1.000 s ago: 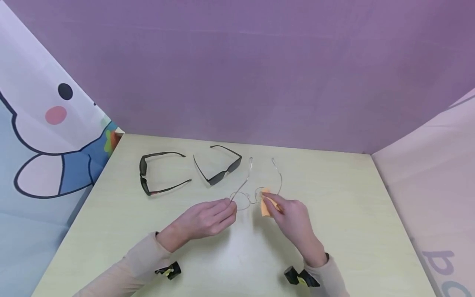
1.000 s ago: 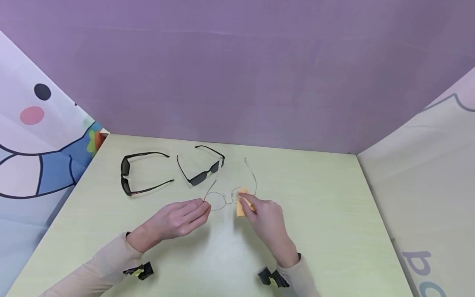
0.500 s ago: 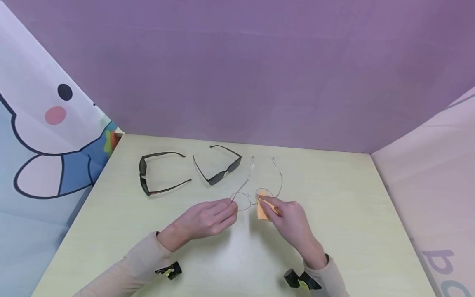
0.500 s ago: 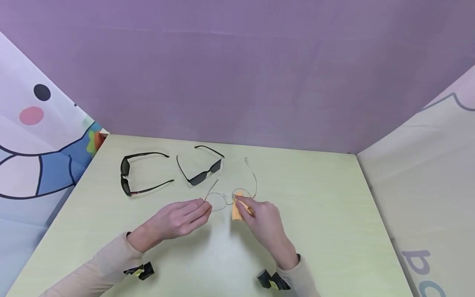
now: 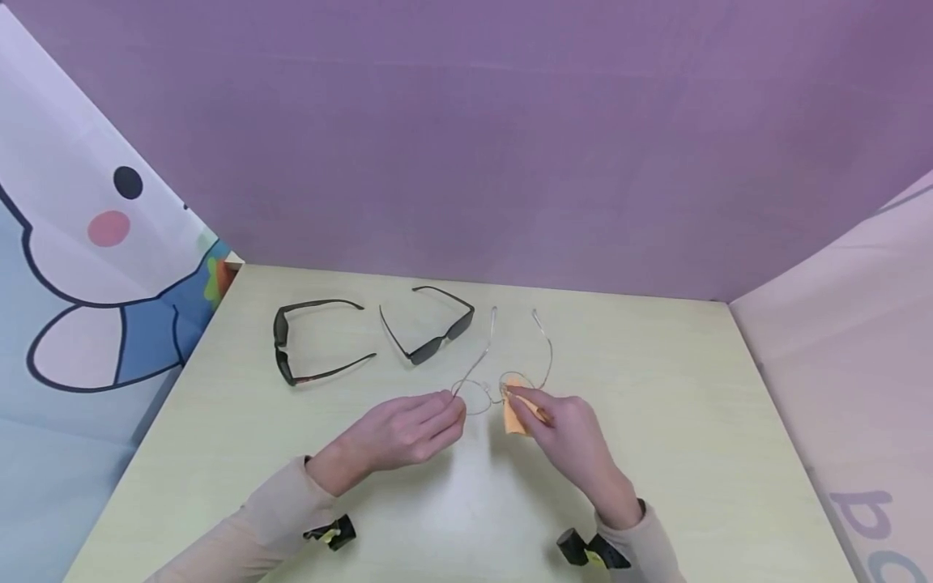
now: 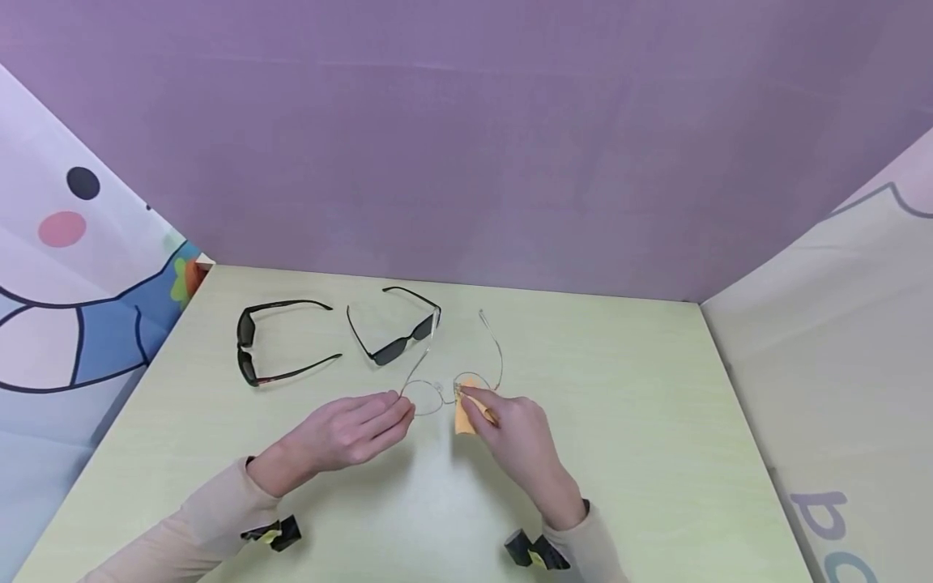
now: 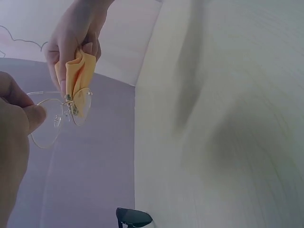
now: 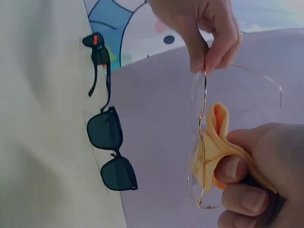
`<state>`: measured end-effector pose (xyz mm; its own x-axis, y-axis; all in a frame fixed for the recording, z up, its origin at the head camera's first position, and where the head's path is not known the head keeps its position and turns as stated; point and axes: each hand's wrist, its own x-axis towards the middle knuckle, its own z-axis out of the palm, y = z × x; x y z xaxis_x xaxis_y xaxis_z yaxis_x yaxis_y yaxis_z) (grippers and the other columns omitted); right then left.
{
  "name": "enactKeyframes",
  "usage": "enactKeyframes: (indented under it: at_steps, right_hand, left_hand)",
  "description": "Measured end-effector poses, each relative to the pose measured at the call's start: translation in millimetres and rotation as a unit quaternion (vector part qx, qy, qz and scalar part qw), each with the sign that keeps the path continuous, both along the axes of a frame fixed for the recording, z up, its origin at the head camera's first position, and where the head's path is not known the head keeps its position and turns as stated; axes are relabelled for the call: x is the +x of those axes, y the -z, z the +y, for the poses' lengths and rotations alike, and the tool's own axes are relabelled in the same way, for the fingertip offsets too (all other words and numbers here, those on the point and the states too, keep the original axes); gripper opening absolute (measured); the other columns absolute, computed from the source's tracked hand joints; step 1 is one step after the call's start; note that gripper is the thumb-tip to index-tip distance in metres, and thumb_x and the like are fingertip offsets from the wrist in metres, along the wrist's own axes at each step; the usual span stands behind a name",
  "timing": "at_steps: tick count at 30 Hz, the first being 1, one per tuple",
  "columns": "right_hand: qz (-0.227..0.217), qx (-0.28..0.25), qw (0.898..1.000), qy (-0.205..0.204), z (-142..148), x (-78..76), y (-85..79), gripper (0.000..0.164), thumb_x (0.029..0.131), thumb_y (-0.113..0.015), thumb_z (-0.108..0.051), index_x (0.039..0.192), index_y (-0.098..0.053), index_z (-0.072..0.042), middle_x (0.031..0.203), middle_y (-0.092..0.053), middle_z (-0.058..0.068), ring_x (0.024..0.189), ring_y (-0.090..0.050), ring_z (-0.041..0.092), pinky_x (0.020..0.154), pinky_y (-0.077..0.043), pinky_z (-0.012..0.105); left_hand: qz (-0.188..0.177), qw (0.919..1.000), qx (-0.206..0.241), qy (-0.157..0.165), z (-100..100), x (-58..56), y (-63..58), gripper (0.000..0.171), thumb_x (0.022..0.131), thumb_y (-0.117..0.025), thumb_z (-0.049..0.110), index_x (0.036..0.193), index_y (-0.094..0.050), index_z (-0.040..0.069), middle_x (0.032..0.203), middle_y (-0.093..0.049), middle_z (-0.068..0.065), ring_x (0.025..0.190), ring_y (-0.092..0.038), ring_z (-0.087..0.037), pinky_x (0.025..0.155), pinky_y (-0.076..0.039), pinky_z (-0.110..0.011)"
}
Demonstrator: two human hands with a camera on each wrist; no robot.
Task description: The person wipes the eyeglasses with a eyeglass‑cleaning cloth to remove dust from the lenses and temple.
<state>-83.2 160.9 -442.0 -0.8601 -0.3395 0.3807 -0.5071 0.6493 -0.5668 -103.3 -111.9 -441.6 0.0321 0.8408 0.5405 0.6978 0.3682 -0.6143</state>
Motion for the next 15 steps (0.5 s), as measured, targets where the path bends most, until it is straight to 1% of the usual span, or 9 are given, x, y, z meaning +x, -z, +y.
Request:
enactKeyframes:
  at_steps: [2, 5, 7, 8, 10, 13, 15]
  right_hand:
    - [0.009, 0.010, 1.000, 0.005, 0.1, 0.5, 0.5, 0.019, 0.093, -0.075, -0.009, 0.111, -0.079, -0.007, 0.048, -0.024, -0.018, 0.047, -0.013, -0.012, 0.039, -0.021, 0.013]
    - [0.026, 0.032, 0.999, 0.035, 2.7, 0.3, 1.1, 0.020, 0.092, -0.076, -0.009, 0.112, -0.079, -0.007, 0.047, -0.023, -0.015, 0.048, -0.010, -0.009, 0.039, -0.018, 0.014]
    - [0.028, 0.040, 0.997, 0.052, 4.6, -0.1, 1.7, 0.020, 0.092, -0.077, -0.009, 0.112, -0.079, -0.007, 0.047, -0.021, -0.015, 0.047, -0.009, -0.008, 0.040, -0.016, 0.014]
    - [0.024, 0.036, 0.998, 0.051, 5.2, -0.3, 2.1, 0.020, 0.092, -0.077, -0.009, 0.112, -0.079, -0.007, 0.047, -0.021, -0.016, 0.047, -0.009, -0.009, 0.040, -0.016, 0.013]
    - [0.009, 0.021, 0.999, 0.037, 5.2, -0.2, 2.6, 0.019, 0.092, -0.077, -0.009, 0.111, -0.079, -0.007, 0.048, -0.021, -0.019, 0.046, -0.010, -0.010, 0.039, -0.017, 0.013]
    - [-0.013, -0.002, 1.000, 0.001, 2.9, 0.0, 2.7, 0.018, 0.093, -0.075, -0.010, 0.111, -0.080, -0.008, 0.050, -0.022, -0.021, 0.046, -0.014, -0.013, 0.038, -0.022, 0.012]
    - [-0.021, -0.008, 1.000, -0.009, 1.5, -0.9, 2.1, 0.018, 0.094, -0.074, -0.010, 0.112, -0.079, -0.009, 0.051, -0.023, -0.022, 0.046, -0.015, -0.013, 0.038, -0.023, 0.012]
  left_hand:
    - [-0.003, 1.0000, -0.002, -0.001, -0.2, 0.5, 0.9, 0.026, 0.101, -0.048, -0.009, 0.099, -0.070, 0.005, 0.103, -0.074, -0.006, 0.093, -0.070, -0.013, 0.091, -0.059, -0.023]
    - [-0.006, 1.0000, 0.007, 0.001, -1.0, 0.7, 1.8, 0.029, 0.101, -0.047, -0.010, 0.098, -0.071, 0.005, 0.102, -0.074, -0.006, 0.093, -0.071, -0.013, 0.091, -0.059, -0.023]
    - [-0.008, 0.9999, 0.013, 0.003, -1.4, 0.8, 2.2, 0.030, 0.101, -0.046, -0.012, 0.097, -0.071, 0.005, 0.101, -0.074, -0.006, 0.092, -0.071, -0.013, 0.090, -0.060, -0.023]
    - [-0.009, 0.9998, 0.016, 0.005, -1.5, 0.7, 2.3, 0.030, 0.101, -0.046, -0.012, 0.097, -0.071, 0.005, 0.101, -0.074, -0.006, 0.092, -0.071, -0.013, 0.090, -0.060, -0.023]
    - [-0.009, 0.9998, 0.017, 0.006, -1.4, 0.5, 2.6, 0.030, 0.101, -0.046, -0.011, 0.097, -0.070, 0.005, 0.101, -0.074, -0.006, 0.092, -0.071, -0.013, 0.090, -0.060, -0.023]
    - [-0.008, 0.9999, 0.012, 0.008, -0.7, 0.5, 2.7, 0.029, 0.101, -0.046, -0.010, 0.098, -0.070, 0.006, 0.102, -0.074, -0.006, 0.093, -0.071, -0.013, 0.091, -0.060, -0.023]
    - [-0.007, 0.9999, 0.007, 0.007, -0.4, 0.8, 2.8, 0.028, 0.101, -0.047, -0.009, 0.098, -0.070, 0.006, 0.102, -0.074, -0.006, 0.093, -0.071, -0.013, 0.092, -0.059, -0.023]
